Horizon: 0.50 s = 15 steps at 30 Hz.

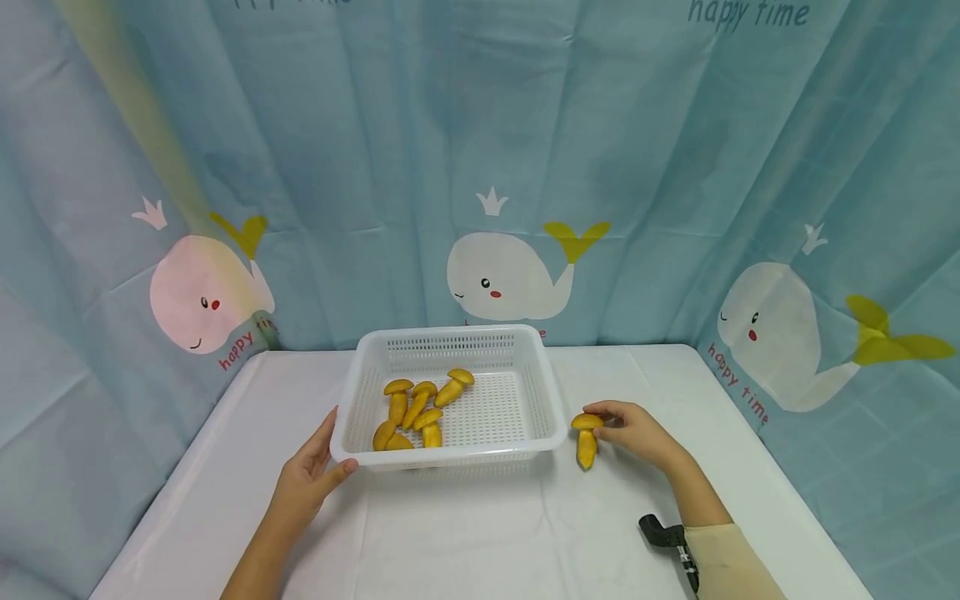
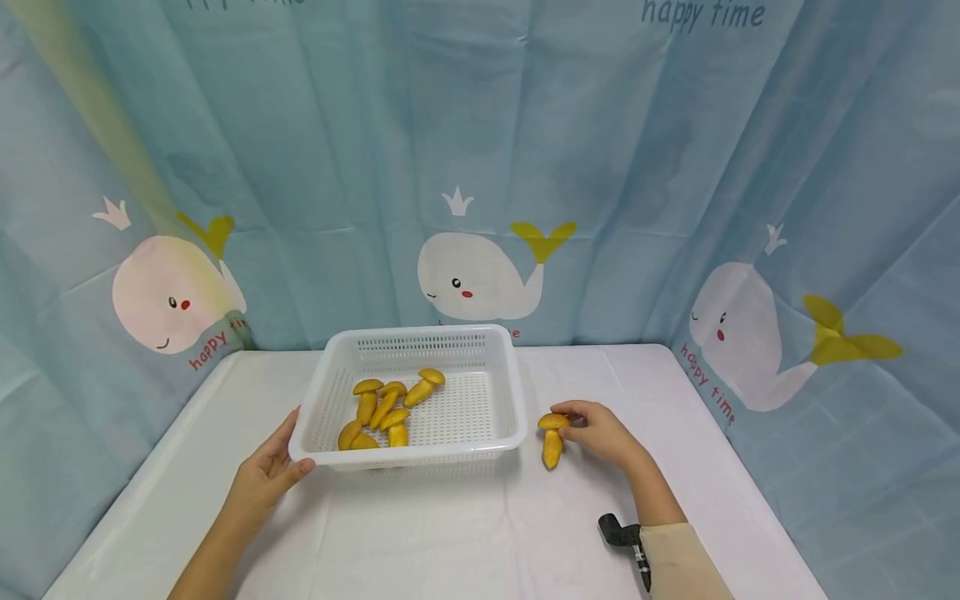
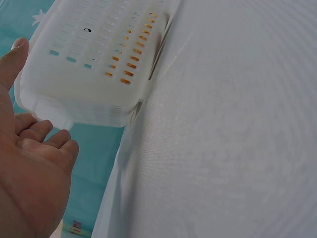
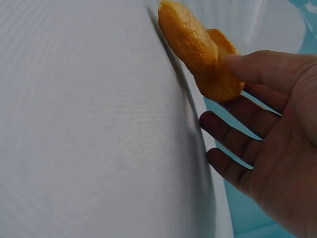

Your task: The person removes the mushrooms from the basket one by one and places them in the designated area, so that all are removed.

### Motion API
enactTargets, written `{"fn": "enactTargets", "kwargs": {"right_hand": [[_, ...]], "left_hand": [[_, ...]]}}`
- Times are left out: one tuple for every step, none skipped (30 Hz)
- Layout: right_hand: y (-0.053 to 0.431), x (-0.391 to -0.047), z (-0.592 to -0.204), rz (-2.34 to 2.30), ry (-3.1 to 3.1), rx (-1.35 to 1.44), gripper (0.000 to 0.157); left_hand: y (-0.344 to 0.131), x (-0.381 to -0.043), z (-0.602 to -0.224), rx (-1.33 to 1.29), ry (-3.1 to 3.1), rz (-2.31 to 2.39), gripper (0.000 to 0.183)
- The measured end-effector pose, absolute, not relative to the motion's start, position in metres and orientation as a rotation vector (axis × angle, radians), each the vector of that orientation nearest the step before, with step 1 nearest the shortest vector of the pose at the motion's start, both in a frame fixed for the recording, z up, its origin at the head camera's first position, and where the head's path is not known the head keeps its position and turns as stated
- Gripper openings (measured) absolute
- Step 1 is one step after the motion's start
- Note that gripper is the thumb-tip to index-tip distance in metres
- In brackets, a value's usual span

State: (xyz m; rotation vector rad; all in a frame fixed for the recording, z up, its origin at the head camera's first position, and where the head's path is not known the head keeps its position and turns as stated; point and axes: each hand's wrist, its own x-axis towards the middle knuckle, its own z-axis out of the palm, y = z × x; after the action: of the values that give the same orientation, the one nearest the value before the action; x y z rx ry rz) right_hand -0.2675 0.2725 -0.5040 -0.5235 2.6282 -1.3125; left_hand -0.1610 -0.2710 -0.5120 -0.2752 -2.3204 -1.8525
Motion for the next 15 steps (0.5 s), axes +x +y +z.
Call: {"fn": "enactTargets", "kwargs": {"right_hand": [[0.2725, -0.2679, -0.5049, -1.319, 2.620, -0.512, 0.037], [0.2726, -0.2683, -0.5057, -1.323, 2.614, -0.500, 0.037], [0.2727, -0.2685, -0.5066, -1.322, 2.611, -0.492, 0.037], [0.2728, -0.2686, -0.5073, -1.323, 2.609, -0.487, 0.037], [0.2729, -0.2687, -0.5080, -1.325, 2.604, -0.486, 0.038], [0.2729, -0.2687, -0.5086, -1.329, 2.599, -0.484, 0.038], [0.2731, -0.2687, -0.5091, -1.332, 2.594, -0.485, 0.038], [0.2732, -0.2687, -0.5096, -1.334, 2.590, -0.486, 0.039], [0.2734, -0.2687, -0.5099, -1.335, 2.585, -0.487, 0.039], [0.2736, -0.2687, -0.5103, -1.339, 2.579, -0.485, 0.039], [0.2739, -0.2688, -0.5106, -1.344, 2.572, -0.483, 0.040], [0.2741, -0.2688, -0.5107, -1.346, 2.569, -0.482, 0.040], [0.2744, -0.2690, -0.5109, -1.347, 2.565, -0.481, 0.040], [0.2746, -0.2692, -0.5110, -1.348, 2.564, -0.480, 0.040], [0.2748, -0.2693, -0.5109, -1.350, 2.562, -0.482, 0.040]], "left_hand": [[-0.2711, -0.1613, -0.5121, -0.275, -2.325, -1.847, 0.084], [-0.2710, -0.1614, -0.5121, -0.273, -2.326, -1.845, 0.084], [-0.2710, -0.1616, -0.5122, -0.268, -2.333, -1.839, 0.084], [-0.2710, -0.1617, -0.5123, -0.264, -2.337, -1.834, 0.083], [-0.2709, -0.1616, -0.5121, -0.260, -2.341, -1.831, 0.083], [-0.2709, -0.1616, -0.5121, -0.255, -2.344, -1.826, 0.083], [-0.2708, -0.1616, -0.5120, -0.253, -2.347, -1.821, 0.083], [-0.2708, -0.1616, -0.5120, -0.250, -2.350, -1.817, 0.083], [-0.2707, -0.1615, -0.5119, -0.249, -2.350, -1.816, 0.083], [-0.2706, -0.1614, -0.5117, -0.251, -2.347, -1.821, 0.083], [-0.2706, -0.1614, -0.5116, -0.251, -2.347, -1.820, 0.083], [-0.2705, -0.1613, -0.5116, -0.253, -2.347, -1.820, 0.083], [-0.2705, -0.1612, -0.5113, -0.254, -2.347, -1.820, 0.083], [-0.2704, -0.1612, -0.5111, -0.253, -2.347, -1.821, 0.083], [-0.2700, -0.1611, -0.5108, -0.252, -2.347, -1.821, 0.083]]}}
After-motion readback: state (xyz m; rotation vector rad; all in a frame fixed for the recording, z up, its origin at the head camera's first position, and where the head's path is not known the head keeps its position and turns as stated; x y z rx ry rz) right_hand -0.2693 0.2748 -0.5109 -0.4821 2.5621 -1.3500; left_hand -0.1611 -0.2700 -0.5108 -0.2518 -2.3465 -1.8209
